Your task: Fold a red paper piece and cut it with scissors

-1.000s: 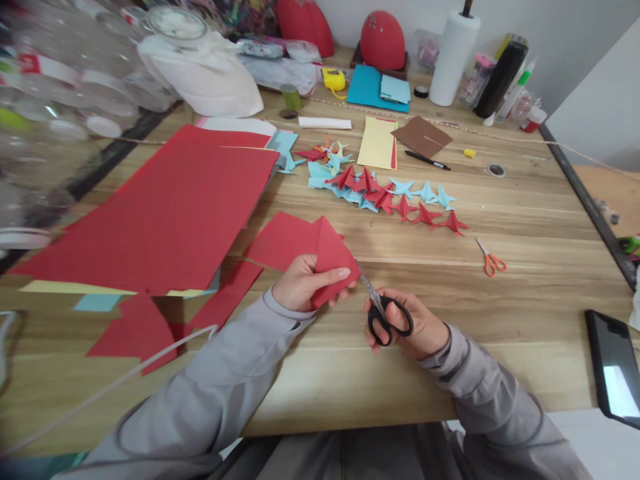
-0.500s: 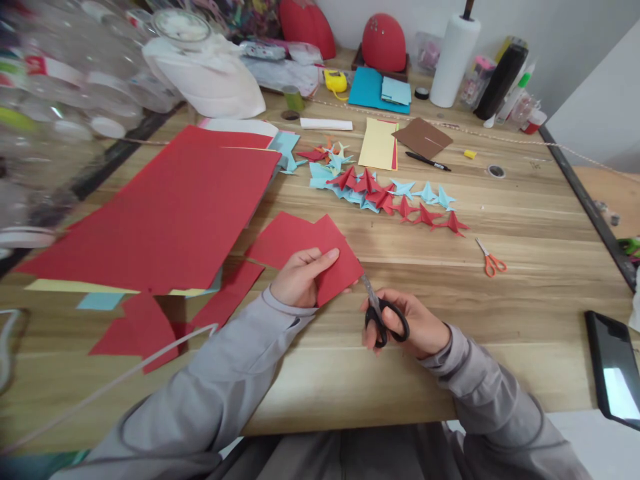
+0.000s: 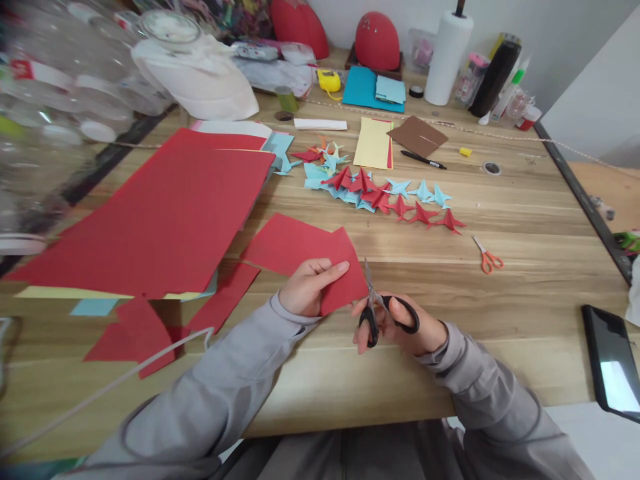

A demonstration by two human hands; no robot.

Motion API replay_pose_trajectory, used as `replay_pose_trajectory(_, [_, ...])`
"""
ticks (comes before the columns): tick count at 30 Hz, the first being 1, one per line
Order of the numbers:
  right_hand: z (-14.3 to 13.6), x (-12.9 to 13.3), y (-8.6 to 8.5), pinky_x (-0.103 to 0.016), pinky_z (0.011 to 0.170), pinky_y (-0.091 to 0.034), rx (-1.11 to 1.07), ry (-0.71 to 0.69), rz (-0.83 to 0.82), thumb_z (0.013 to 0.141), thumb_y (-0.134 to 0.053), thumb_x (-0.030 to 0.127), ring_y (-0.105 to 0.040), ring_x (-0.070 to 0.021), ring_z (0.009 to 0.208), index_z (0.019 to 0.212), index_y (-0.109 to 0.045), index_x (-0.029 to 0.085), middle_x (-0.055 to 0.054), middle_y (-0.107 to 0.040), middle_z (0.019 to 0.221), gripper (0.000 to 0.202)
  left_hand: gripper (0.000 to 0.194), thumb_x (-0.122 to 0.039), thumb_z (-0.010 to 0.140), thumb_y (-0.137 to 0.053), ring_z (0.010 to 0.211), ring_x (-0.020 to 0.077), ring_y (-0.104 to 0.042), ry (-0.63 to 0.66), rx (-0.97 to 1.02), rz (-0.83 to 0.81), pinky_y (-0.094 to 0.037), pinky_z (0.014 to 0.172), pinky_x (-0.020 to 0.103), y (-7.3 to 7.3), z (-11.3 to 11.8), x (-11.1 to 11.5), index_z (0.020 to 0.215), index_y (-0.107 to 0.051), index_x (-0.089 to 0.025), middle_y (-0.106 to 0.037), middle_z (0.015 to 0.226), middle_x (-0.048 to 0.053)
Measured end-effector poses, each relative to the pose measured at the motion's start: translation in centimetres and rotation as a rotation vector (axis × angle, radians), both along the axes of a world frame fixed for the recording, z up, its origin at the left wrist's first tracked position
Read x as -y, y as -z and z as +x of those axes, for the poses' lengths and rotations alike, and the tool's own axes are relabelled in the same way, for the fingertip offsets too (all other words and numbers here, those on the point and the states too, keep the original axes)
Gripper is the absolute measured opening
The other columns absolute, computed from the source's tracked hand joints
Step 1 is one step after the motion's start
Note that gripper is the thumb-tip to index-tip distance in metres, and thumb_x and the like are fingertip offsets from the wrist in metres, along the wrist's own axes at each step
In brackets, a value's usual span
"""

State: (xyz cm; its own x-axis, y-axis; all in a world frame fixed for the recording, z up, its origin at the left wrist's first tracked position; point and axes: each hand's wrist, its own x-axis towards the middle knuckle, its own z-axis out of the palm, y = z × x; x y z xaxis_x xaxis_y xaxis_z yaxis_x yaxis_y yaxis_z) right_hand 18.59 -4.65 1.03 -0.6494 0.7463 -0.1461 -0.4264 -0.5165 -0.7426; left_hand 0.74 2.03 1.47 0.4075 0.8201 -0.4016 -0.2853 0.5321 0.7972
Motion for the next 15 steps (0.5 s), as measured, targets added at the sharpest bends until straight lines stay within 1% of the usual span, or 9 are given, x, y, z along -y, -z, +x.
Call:
replay_pose_trajectory(2, [-0.05,-0.05,0.11,-0.032,0.075,-0.041,-0.008,0.009,0.007,0.078,-0.051,0.067,-0.062,-0.0203,0.079,0.105,-0.058,0.012,-0.007,-0.067,0.068,0.062,0.044,-0.048,0.053,-0.081,0.042,0.0176,-0.060,0.014,-0.009,0.005,-0.051,0.042,0.029,-0.04,0.07,0.17,0.056,-0.064,-0.007,-0.065,0.050,0.009])
replay_pose_trajectory(7, [-0.10,-0.10,-0.08,-0.031,0.071,-0.040,0.018,0.034,-0.016,0.077,-0.051,0.068,-0.061,-0.0204,0.076,0.102,-0.059,0.012,-0.006,-0.064,0.063,0.063,0.045,-0.050,0.054,-0.079,0.041,0.0169,-0.058,0.018,-0.010,0.012,-0.047,0.041,0.028,-0.05,0.12,0.35,0.056,-0.064,-0.008,-0.064,0.049,0.008])
replay_pose_trajectory(11, [-0.21,-0.18,-0.37,-0.030,0.068,-0.040,0.027,0.098,-0.013,0.076,-0.053,0.067,-0.060,-0.0186,0.069,0.098,-0.060,0.012,-0.004,-0.062,0.059,0.060,0.041,-0.047,0.056,-0.080,0.044,0.0146,-0.057,-0.022,0.020,0.035,-0.043,0.044,0.025,0.12,0.20,0.43,0.054,-0.064,-0.009,-0.063,0.049,0.007])
replay_pose_trajectory(15, [-0.38,-0.30,-0.53,-0.029,0.065,-0.040,0.023,0.120,0.000,0.076,-0.054,0.067,-0.060,-0.0188,0.068,0.099,-0.061,0.011,-0.003,-0.061,0.058,0.060,0.040,-0.046,0.055,-0.081,0.045,0.0150,-0.056,-0.050,0.003,0.031,-0.042,0.045,0.026,0.48,0.23,0.42,0.052,-0.062,-0.010,-0.061,0.048,0.005])
